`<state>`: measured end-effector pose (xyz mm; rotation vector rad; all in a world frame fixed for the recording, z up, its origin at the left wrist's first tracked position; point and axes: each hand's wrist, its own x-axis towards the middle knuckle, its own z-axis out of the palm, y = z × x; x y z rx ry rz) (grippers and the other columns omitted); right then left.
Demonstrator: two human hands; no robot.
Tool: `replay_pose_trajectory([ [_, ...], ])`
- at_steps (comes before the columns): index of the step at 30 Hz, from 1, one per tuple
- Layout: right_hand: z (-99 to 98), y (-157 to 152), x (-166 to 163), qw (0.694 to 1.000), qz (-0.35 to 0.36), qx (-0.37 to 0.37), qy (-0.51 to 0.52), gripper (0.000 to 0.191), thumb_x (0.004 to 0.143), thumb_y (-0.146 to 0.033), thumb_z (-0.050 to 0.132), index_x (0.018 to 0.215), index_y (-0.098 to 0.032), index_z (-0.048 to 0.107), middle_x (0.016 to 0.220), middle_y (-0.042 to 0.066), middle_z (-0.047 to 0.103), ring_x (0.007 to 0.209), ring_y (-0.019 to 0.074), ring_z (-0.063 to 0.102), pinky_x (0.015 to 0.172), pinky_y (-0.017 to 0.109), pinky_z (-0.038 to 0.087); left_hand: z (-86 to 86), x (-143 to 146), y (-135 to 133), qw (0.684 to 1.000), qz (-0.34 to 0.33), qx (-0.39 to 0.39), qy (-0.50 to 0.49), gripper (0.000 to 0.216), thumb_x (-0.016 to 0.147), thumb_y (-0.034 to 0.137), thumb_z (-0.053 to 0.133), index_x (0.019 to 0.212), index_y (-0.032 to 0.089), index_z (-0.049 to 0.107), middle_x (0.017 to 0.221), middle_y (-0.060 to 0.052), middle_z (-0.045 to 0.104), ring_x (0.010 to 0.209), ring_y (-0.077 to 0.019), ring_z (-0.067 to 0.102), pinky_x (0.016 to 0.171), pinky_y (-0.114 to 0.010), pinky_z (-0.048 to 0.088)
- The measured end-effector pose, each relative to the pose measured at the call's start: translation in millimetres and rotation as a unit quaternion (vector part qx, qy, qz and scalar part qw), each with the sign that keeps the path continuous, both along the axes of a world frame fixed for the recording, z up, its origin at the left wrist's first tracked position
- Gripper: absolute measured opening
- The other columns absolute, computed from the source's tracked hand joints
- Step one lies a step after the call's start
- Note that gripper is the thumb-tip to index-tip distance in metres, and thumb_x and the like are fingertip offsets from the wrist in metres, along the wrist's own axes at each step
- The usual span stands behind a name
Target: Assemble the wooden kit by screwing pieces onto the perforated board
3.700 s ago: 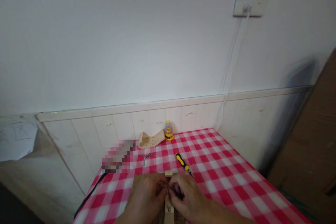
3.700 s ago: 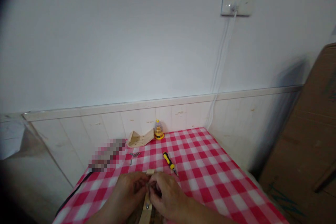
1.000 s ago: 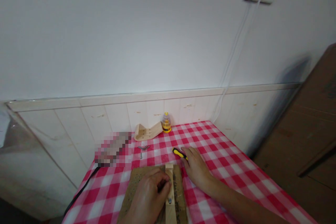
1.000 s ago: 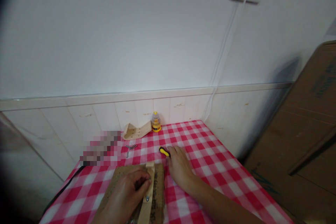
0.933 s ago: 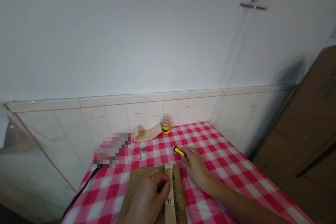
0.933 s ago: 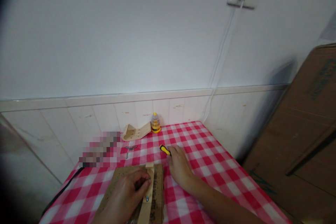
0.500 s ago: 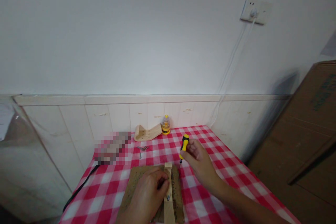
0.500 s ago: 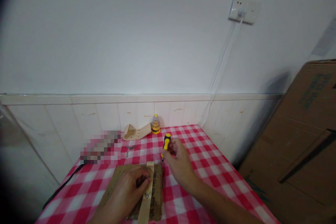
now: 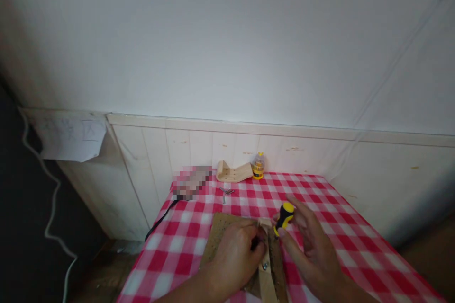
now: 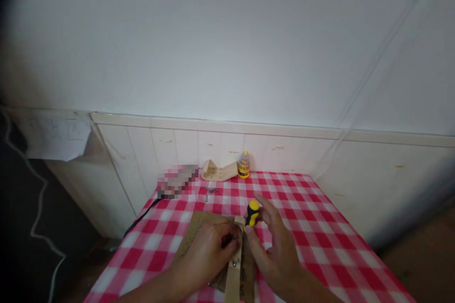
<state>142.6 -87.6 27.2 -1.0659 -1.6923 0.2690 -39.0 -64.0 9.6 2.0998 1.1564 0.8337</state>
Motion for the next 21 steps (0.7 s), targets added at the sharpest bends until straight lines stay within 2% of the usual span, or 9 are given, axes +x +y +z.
replay_pose_trajectory([
  [3, -2.9, 13, 22, 0.994, -0.050, -0.003, -0.099, 0.033, 0.092, -0.025, 0.057, 0.124, -0.026, 0.059, 0.105, 0.010, 0.073, 0.093, 0.0264, 0.072, 0.079, 0.039, 0.061, -3.8, 0, 1, 1.000, -0.007, 0.004, -0.008, 0.016, 0.082, 0.013, 0.057, 0.077, 0.020, 0.071, 0.081, -0.003, 0.073, 0.078, -0.0189, 0.066, 0.071, -0.026, 0.044],
  [5, -6.9, 27, 36, 0.983, -0.065, -0.055, -0.163, 0.020, 0.091, -0.024, 0.053, 0.107, -0.022, 0.065, 0.095, 0.010, 0.072, 0.086, 0.0266, 0.070, 0.074, 0.039, 0.059, -6.4, 0, 2, 1.000, -0.009, 0.004, -0.011, 0.016, 0.082, 0.014, 0.056, 0.075, 0.020, 0.069, 0.080, -0.003, 0.073, 0.076, -0.0186, 0.066, 0.069, -0.026, 0.044],
  [9, -22.3, 53, 53, 0.949, -0.044, -0.141, -0.279, 0.025, 0.093, -0.020, 0.045, 0.104, -0.018, 0.067, 0.097, 0.012, 0.073, 0.088, 0.0276, 0.068, 0.079, 0.042, 0.056, -9.6, 1, 5, 1.000, -0.008, -0.018, 0.001, 0.017, 0.082, 0.015, 0.054, 0.076, 0.019, 0.070, 0.079, -0.003, 0.073, 0.072, -0.0178, 0.065, 0.065, -0.026, 0.042],
  [13, -34.1, 63, 57, 0.926, -0.005, -0.164, -0.339, 0.030, 0.092, -0.010, 0.044, 0.110, -0.019, 0.065, 0.107, 0.013, 0.074, 0.099, 0.0271, 0.068, 0.088, 0.039, 0.052, -10.2, 4, 9, 0.999, -0.004, -0.029, 0.018, 0.016, 0.081, 0.015, 0.055, 0.074, 0.018, 0.069, 0.073, -0.002, 0.072, 0.065, -0.0166, 0.063, 0.060, -0.025, 0.039],
  [17, -32.2, 65, 56, 0.910, -0.027, -0.179, -0.372, 0.031, 0.090, -0.004, 0.043, 0.110, -0.015, 0.064, 0.108, 0.016, 0.074, 0.100, 0.0272, 0.070, 0.087, 0.037, 0.051, -6.8, 5, 8, 1.000, 0.006, -0.019, 0.022, 0.017, 0.080, 0.015, 0.055, 0.073, 0.018, 0.069, 0.075, -0.002, 0.073, 0.067, -0.0167, 0.064, 0.062, -0.025, 0.039],
  [21, -25.9, 69, 57, 0.910, -0.026, -0.190, -0.368, 0.033, 0.084, -0.001, 0.046, 0.107, -0.014, 0.065, 0.105, 0.016, 0.075, 0.096, 0.0268, 0.071, 0.084, 0.035, 0.051, 0.6, 2, 1, 1.000, 0.002, -0.006, 0.020, 0.021, 0.086, 0.017, 0.052, 0.075, 0.018, 0.070, 0.073, -0.001, 0.072, 0.067, -0.0163, 0.064, 0.059, -0.024, 0.037],
])
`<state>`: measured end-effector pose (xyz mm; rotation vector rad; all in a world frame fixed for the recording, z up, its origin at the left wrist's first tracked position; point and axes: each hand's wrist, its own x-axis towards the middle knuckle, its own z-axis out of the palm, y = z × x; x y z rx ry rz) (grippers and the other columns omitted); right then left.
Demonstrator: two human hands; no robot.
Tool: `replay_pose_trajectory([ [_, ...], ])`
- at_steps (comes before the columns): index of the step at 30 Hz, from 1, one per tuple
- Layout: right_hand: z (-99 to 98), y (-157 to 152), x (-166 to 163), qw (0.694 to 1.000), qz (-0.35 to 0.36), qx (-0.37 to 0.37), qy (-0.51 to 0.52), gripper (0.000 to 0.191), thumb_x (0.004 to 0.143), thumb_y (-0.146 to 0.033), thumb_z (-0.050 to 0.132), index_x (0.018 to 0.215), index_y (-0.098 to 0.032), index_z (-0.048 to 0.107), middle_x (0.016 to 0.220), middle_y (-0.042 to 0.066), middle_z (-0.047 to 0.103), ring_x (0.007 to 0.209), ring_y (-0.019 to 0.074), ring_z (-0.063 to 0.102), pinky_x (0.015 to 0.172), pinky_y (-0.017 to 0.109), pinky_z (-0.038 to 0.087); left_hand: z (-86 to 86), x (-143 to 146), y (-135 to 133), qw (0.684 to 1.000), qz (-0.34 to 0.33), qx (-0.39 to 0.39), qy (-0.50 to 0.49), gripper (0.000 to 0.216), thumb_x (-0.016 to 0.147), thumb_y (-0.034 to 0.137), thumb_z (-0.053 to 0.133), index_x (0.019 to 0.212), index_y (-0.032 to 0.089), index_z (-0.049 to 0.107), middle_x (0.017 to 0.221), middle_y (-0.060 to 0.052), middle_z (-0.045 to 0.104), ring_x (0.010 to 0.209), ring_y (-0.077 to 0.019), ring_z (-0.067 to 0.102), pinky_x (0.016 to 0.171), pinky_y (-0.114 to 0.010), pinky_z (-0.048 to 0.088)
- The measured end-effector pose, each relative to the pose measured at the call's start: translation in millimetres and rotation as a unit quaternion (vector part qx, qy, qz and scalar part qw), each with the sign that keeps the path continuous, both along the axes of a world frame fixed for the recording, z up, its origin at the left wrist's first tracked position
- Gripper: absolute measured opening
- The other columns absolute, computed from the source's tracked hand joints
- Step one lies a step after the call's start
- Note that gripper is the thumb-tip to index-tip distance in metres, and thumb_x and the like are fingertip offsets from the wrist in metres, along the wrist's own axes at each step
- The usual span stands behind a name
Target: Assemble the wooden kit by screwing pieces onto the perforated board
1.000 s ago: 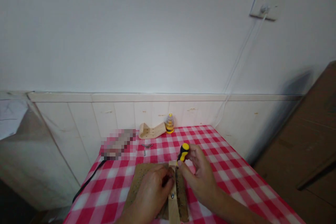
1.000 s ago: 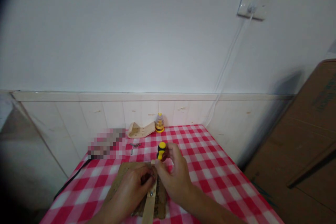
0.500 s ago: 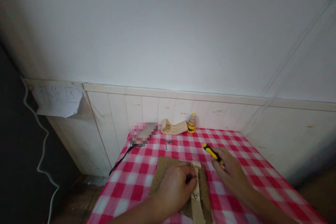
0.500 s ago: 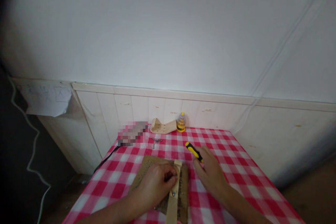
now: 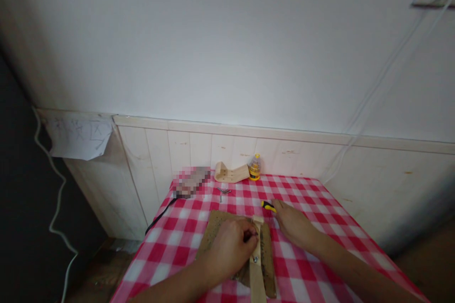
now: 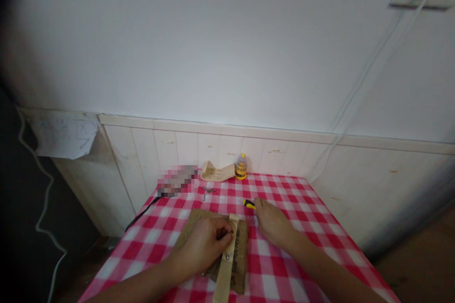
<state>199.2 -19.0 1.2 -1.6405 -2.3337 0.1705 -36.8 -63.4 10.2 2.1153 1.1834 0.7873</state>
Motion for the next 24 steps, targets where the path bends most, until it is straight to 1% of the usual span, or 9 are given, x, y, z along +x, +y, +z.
replay_pose_trajectory([
  [4, 5.9, 5, 1, 0.999, -0.010, -0.017, 0.030, 0.025, 0.091, -0.012, 0.044, 0.106, -0.014, 0.064, 0.091, 0.013, 0.075, 0.080, 0.0261, 0.071, 0.073, 0.035, 0.053, 3.9, -5, -1, 1.000, -0.004, -0.002, 0.003, 0.020, 0.085, 0.018, 0.055, 0.072, 0.018, 0.070, 0.072, 0.000, 0.070, 0.065, -0.0152, 0.061, 0.059, -0.025, 0.036],
  [6, 11.1, 4, -2, 0.998, -0.018, 0.001, 0.056, 0.026, 0.095, -0.021, 0.042, 0.111, -0.016, 0.062, 0.103, 0.014, 0.073, 0.090, 0.0276, 0.070, 0.079, 0.039, 0.053, 3.4, -7, 1, 1.000, -0.007, -0.005, 0.006, 0.019, 0.085, 0.019, 0.056, 0.073, 0.019, 0.071, 0.073, -0.001, 0.071, 0.065, -0.0152, 0.060, 0.060, -0.025, 0.037],
  [8, 19.5, -3, -9, 0.989, -0.023, 0.089, 0.119, 0.022, 0.095, -0.031, 0.047, 0.104, -0.019, 0.063, 0.107, 0.014, 0.070, 0.096, 0.0290, 0.067, 0.082, 0.041, 0.053, 2.4, -8, 2, 1.000, -0.008, -0.005, 0.009, 0.018, 0.085, 0.019, 0.057, 0.073, 0.019, 0.071, 0.073, -0.001, 0.071, 0.064, -0.0151, 0.059, 0.060, -0.026, 0.037],
  [10, 30.0, -17, -18, 0.969, -0.008, 0.173, 0.179, 0.016, 0.092, -0.036, 0.055, 0.093, -0.022, 0.062, 0.096, 0.010, 0.068, 0.088, 0.0274, 0.065, 0.076, 0.040, 0.054, 1.7, -8, 2, 1.000, -0.010, 0.001, 0.010, 0.017, 0.085, 0.018, 0.057, 0.074, 0.019, 0.071, 0.074, -0.001, 0.071, 0.065, -0.0150, 0.059, 0.061, -0.026, 0.037],
  [13, 42.8, -42, -35, 0.955, 0.003, 0.185, 0.232, 0.012, 0.092, -0.036, 0.062, 0.088, -0.024, 0.062, 0.085, 0.006, 0.066, 0.079, 0.0243, 0.064, 0.071, 0.038, 0.054, 2.0, -7, 1, 1.000, -0.012, 0.007, 0.006, 0.017, 0.085, 0.017, 0.057, 0.076, 0.020, 0.071, 0.077, -0.001, 0.071, 0.068, -0.0155, 0.061, 0.062, -0.026, 0.038],
  [15, 45.1, -55, -46, 0.932, 0.008, 0.179, 0.316, 0.013, 0.093, -0.037, 0.064, 0.098, -0.026, 0.064, 0.090, 0.006, 0.068, 0.083, 0.0242, 0.067, 0.074, 0.038, 0.057, 2.3, -7, 1, 1.000, -0.011, 0.008, 0.002, 0.018, 0.086, 0.017, 0.057, 0.076, 0.019, 0.071, 0.077, -0.001, 0.071, 0.068, -0.0158, 0.062, 0.062, -0.026, 0.039],
  [17, 42.3, -61, -55, 0.896, 0.004, 0.165, 0.412, 0.034, 0.091, -0.036, 0.068, 0.123, -0.028, 0.059, 0.099, 0.006, 0.070, 0.086, 0.0234, 0.070, 0.077, 0.039, 0.060, 2.2, -6, 1, 1.000, -0.011, 0.008, -0.002, 0.018, 0.086, 0.016, 0.057, 0.073, 0.019, 0.070, 0.074, -0.001, 0.071, 0.066, -0.0155, 0.061, 0.061, -0.025, 0.038],
  [19, 36.2, -63, -62, 0.875, 0.008, 0.148, 0.460, 0.054, 0.091, -0.031, 0.071, 0.140, -0.029, 0.049, 0.097, 0.005, 0.071, 0.084, 0.0215, 0.071, 0.077, 0.038, 0.062, 1.4, -5, 1, 1.000, -0.010, 0.007, -0.004, 0.020, 0.086, 0.016, 0.056, 0.071, 0.018, 0.069, 0.071, -0.001, 0.069, 0.064, -0.0151, 0.060, 0.060, -0.025, 0.037],
  [24, 17.9, -60, -68, 0.861, 0.016, 0.154, 0.484, 0.050, 0.091, -0.025, 0.069, 0.138, -0.031, 0.052, 0.106, 0.006, 0.073, 0.092, 0.0205, 0.074, 0.084, 0.037, 0.063, -1.4, -4, 1, 1.000, -0.015, 0.004, -0.019, 0.020, 0.088, 0.018, 0.055, 0.073, 0.019, 0.067, 0.076, -0.001, 0.069, 0.071, -0.0158, 0.063, 0.063, -0.025, 0.038],
])
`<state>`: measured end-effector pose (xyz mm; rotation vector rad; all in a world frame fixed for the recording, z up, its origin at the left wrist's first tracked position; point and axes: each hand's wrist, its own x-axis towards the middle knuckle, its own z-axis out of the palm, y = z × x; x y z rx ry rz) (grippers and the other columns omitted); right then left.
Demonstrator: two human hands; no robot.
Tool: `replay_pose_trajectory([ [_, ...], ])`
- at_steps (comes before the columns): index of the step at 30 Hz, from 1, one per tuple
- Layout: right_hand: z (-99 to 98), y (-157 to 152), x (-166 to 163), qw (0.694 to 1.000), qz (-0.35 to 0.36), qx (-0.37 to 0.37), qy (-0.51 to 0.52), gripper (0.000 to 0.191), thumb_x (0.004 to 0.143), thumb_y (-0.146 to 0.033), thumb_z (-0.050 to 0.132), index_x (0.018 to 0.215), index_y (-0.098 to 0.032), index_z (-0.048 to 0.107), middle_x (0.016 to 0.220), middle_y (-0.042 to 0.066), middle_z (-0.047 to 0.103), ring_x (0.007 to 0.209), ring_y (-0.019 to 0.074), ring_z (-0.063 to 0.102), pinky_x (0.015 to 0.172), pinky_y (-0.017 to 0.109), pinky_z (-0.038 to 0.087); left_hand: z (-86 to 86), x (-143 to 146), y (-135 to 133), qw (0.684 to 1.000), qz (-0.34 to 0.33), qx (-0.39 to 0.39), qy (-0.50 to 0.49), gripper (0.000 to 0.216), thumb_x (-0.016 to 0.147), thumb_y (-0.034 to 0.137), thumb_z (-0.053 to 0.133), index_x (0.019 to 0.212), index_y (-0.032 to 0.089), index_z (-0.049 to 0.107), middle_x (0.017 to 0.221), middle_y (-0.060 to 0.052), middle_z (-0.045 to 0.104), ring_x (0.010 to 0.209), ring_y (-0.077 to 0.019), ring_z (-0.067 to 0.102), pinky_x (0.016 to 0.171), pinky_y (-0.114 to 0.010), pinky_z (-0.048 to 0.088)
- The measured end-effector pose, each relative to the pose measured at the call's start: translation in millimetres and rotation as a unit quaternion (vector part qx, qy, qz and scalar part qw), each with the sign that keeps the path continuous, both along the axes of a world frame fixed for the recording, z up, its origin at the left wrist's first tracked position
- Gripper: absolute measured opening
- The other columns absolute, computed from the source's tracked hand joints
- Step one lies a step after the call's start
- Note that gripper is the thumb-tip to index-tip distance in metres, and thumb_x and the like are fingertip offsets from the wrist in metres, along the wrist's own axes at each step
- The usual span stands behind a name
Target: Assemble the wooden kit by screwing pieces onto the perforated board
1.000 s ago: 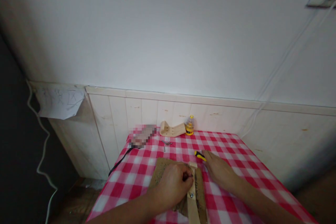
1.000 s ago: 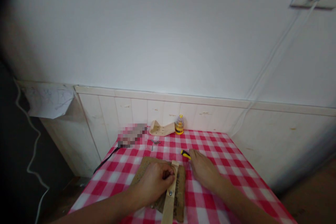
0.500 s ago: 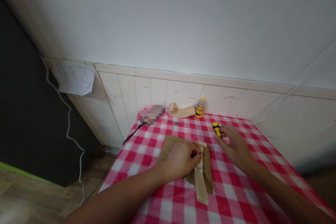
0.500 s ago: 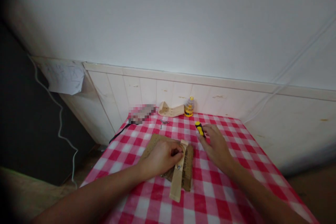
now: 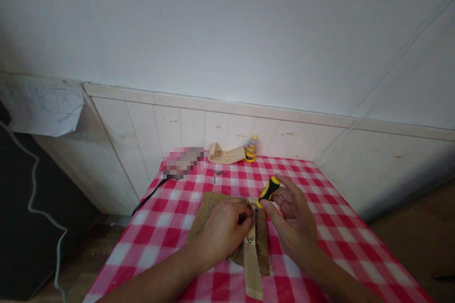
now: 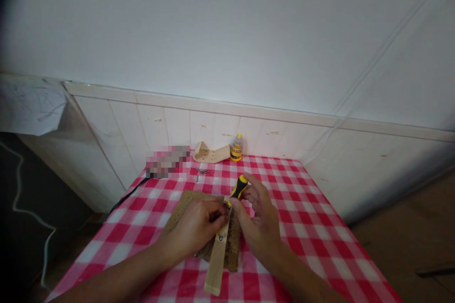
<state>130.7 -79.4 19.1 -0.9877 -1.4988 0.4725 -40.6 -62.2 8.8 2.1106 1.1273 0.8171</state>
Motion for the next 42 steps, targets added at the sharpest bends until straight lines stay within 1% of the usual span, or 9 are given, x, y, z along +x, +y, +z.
replay_pose_trajectory([
  [4, -7.3, 0, -1, 1.000, -0.002, -0.001, -0.011, 0.049, 0.091, -0.022, 0.069, 0.136, -0.033, 0.052, 0.110, 0.005, 0.074, 0.094, 0.0213, 0.075, 0.085, 0.039, 0.064, -2.2, 1, 1, 1.000, -0.001, 0.004, -0.009, 0.020, 0.088, 0.016, 0.056, 0.070, 0.019, 0.065, 0.076, -0.001, 0.068, 0.073, -0.0160, 0.063, 0.065, -0.025, 0.039],
  [10, -6.5, 0, -1, 1.000, 0.003, 0.013, -0.007, 0.048, 0.090, -0.020, 0.068, 0.134, -0.032, 0.052, 0.108, 0.005, 0.075, 0.095, 0.0205, 0.076, 0.082, 0.035, 0.065, -2.7, 2, 1, 1.000, 0.000, 0.003, -0.015, 0.022, 0.087, 0.015, 0.056, 0.067, 0.020, 0.062, 0.074, 0.000, 0.065, 0.070, -0.0159, 0.061, 0.064, -0.026, 0.038],
  [15, -6.5, 1, 2, 1.000, 0.010, 0.017, -0.007, 0.050, 0.091, -0.017, 0.068, 0.136, -0.032, 0.053, 0.108, 0.004, 0.076, 0.094, 0.0191, 0.076, 0.085, 0.035, 0.064, -1.5, 2, -1, 1.000, -0.001, -0.005, -0.021, 0.022, 0.088, 0.015, 0.055, 0.068, 0.019, 0.063, 0.074, 0.000, 0.065, 0.070, -0.0154, 0.061, 0.063, -0.025, 0.038],
  [21, -8.9, 7, 6, 0.999, 0.048, 0.005, 0.010, 0.046, 0.093, -0.020, 0.066, 0.136, -0.033, 0.054, 0.121, 0.007, 0.074, 0.107, 0.0215, 0.074, 0.092, 0.036, 0.062, -4.7, 3, 0, 1.000, -0.002, -0.010, -0.020, 0.020, 0.088, 0.017, 0.056, 0.070, 0.019, 0.064, 0.076, -0.001, 0.067, 0.072, -0.0161, 0.062, 0.064, -0.025, 0.038],
  [24, -10.0, 7, 6, 0.997, 0.059, 0.002, 0.040, 0.041, 0.095, -0.025, 0.066, 0.133, -0.032, 0.056, 0.124, 0.010, 0.073, 0.107, 0.0235, 0.075, 0.089, 0.038, 0.064, -5.2, 3, 1, 1.000, 0.003, -0.010, -0.019, 0.019, 0.088, 0.017, 0.056, 0.070, 0.019, 0.064, 0.077, -0.001, 0.067, 0.073, -0.0162, 0.062, 0.065, -0.025, 0.038],
  [28, -7.9, 4, 6, 0.997, 0.051, -0.005, 0.057, 0.039, 0.093, -0.023, 0.069, 0.129, -0.033, 0.057, 0.115, 0.008, 0.077, 0.098, 0.0227, 0.078, 0.082, 0.035, 0.066, -2.6, 3, 0, 1.000, 0.010, -0.017, -0.016, 0.018, 0.085, 0.015, 0.057, 0.069, 0.019, 0.064, 0.076, -0.001, 0.067, 0.073, -0.0161, 0.063, 0.065, -0.025, 0.038],
  [30, -7.2, 3, 6, 0.998, 0.036, -0.001, 0.048, 0.044, 0.091, -0.019, 0.071, 0.130, -0.034, 0.058, 0.111, 0.006, 0.077, 0.096, 0.0213, 0.078, 0.082, 0.033, 0.066, -1.3, 3, 0, 1.000, 0.011, -0.020, -0.018, 0.019, 0.085, 0.014, 0.056, 0.068, 0.019, 0.064, 0.076, -0.001, 0.067, 0.073, -0.0162, 0.063, 0.066, -0.025, 0.039],
  [33, -8.5, 3, 7, 0.999, 0.026, 0.008, 0.033, 0.049, 0.089, -0.015, 0.071, 0.133, -0.035, 0.059, 0.112, 0.004, 0.077, 0.093, 0.0191, 0.078, 0.082, 0.030, 0.066, -0.9, 3, -1, 1.000, 0.003, -0.024, -0.020, 0.019, 0.086, 0.015, 0.055, 0.069, 0.019, 0.064, 0.077, -0.001, 0.068, 0.074, -0.0165, 0.064, 0.067, -0.026, 0.040],
  [42, -11.4, 10, 8, 0.997, -0.001, 0.072, -0.029, 0.051, 0.084, -0.013, 0.075, 0.128, -0.035, 0.064, 0.101, 0.002, 0.076, 0.085, 0.0175, 0.076, 0.077, 0.027, 0.065, -2.7, 4, 0, 0.999, 0.005, -0.025, -0.019, 0.022, 0.086, 0.016, 0.054, 0.068, 0.019, 0.064, 0.077, -0.002, 0.067, 0.074, -0.0165, 0.064, 0.066, -0.026, 0.040],
])
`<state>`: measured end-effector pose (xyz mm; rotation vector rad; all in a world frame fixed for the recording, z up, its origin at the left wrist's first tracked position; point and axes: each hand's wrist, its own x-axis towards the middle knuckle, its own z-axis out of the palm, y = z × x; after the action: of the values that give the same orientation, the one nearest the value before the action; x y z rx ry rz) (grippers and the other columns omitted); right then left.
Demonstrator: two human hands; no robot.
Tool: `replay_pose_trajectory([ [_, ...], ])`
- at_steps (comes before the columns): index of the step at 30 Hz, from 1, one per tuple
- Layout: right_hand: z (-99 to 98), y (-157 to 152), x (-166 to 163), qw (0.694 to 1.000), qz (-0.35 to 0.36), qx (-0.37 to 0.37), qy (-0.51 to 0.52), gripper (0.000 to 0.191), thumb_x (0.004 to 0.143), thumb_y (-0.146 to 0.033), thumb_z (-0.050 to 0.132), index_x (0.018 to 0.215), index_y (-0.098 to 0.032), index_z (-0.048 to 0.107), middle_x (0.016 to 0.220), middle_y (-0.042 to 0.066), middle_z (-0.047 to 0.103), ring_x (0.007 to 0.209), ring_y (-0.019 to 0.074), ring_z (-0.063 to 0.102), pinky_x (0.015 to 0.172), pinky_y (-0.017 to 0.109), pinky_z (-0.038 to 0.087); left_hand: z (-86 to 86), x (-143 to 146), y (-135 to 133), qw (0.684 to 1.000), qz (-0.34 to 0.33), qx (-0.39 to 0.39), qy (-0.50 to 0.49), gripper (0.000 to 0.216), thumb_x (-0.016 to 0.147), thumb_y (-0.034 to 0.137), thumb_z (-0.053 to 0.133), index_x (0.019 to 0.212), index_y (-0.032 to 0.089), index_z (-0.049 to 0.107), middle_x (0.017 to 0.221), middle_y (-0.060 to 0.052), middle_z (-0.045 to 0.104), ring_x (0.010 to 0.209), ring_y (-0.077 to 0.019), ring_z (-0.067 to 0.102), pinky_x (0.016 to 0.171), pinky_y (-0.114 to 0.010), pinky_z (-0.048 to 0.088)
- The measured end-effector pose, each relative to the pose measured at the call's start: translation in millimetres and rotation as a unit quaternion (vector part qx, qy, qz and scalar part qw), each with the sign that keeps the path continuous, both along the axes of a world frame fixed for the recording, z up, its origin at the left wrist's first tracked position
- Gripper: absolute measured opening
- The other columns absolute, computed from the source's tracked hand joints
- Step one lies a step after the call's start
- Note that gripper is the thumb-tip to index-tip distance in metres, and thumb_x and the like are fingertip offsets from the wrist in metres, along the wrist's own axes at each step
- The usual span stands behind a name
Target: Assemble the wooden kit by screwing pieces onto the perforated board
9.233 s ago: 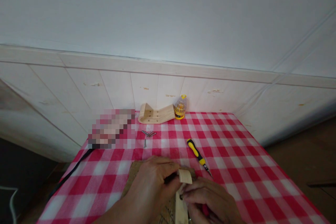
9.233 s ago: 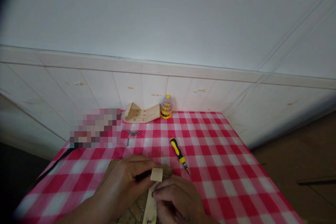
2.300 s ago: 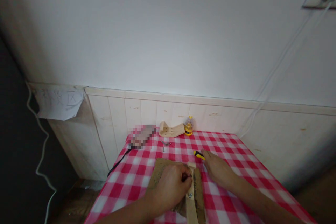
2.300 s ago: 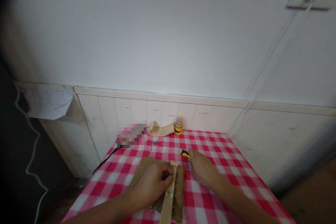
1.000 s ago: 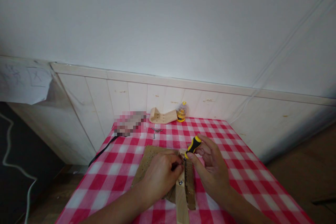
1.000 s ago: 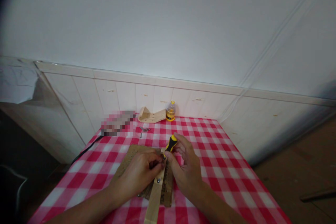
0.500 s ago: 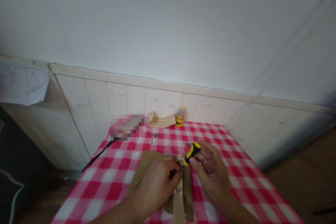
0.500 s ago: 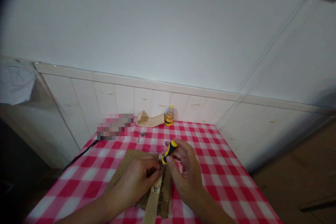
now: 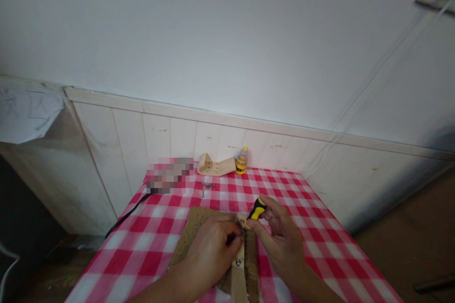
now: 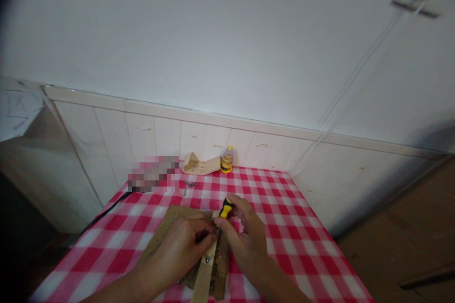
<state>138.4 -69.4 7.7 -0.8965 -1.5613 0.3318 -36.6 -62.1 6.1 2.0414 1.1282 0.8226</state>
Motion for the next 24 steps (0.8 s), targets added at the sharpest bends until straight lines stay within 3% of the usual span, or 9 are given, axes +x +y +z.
replay_pose_trajectory([
  [7, -1.5, -8, 3, 0.998, 0.045, -0.026, -0.033, 0.057, 0.094, -0.009, 0.059, 0.143, -0.036, 0.050, 0.118, 0.006, 0.075, 0.101, 0.0211, 0.076, 0.090, 0.036, 0.064, -1.4, 0, -1, 1.000, -0.004, 0.010, 0.001, 0.018, 0.085, 0.014, 0.056, 0.069, 0.019, 0.064, 0.076, -0.001, 0.067, 0.073, -0.0157, 0.063, 0.064, -0.025, 0.037],
  [16, -8.0, -1, 5, 0.999, -0.016, -0.003, -0.043, 0.053, 0.088, -0.016, 0.071, 0.135, -0.036, 0.058, 0.111, 0.003, 0.075, 0.096, 0.0202, 0.075, 0.086, 0.034, 0.063, -0.9, -1, 0, 1.000, -0.008, 0.014, 0.002, 0.023, 0.088, 0.015, 0.055, 0.066, 0.019, 0.062, 0.074, 0.000, 0.065, 0.072, -0.0150, 0.062, 0.065, -0.025, 0.037],
  [24, -11.5, 1, 4, 0.999, -0.015, -0.010, -0.043, 0.049, 0.086, -0.020, 0.074, 0.131, -0.035, 0.061, 0.112, 0.004, 0.074, 0.097, 0.0219, 0.075, 0.086, 0.036, 0.063, -2.1, 0, 1, 1.000, -0.011, 0.006, 0.004, 0.024, 0.090, 0.018, 0.054, 0.069, 0.019, 0.067, 0.077, -0.001, 0.068, 0.072, -0.0155, 0.063, 0.064, -0.025, 0.039],
])
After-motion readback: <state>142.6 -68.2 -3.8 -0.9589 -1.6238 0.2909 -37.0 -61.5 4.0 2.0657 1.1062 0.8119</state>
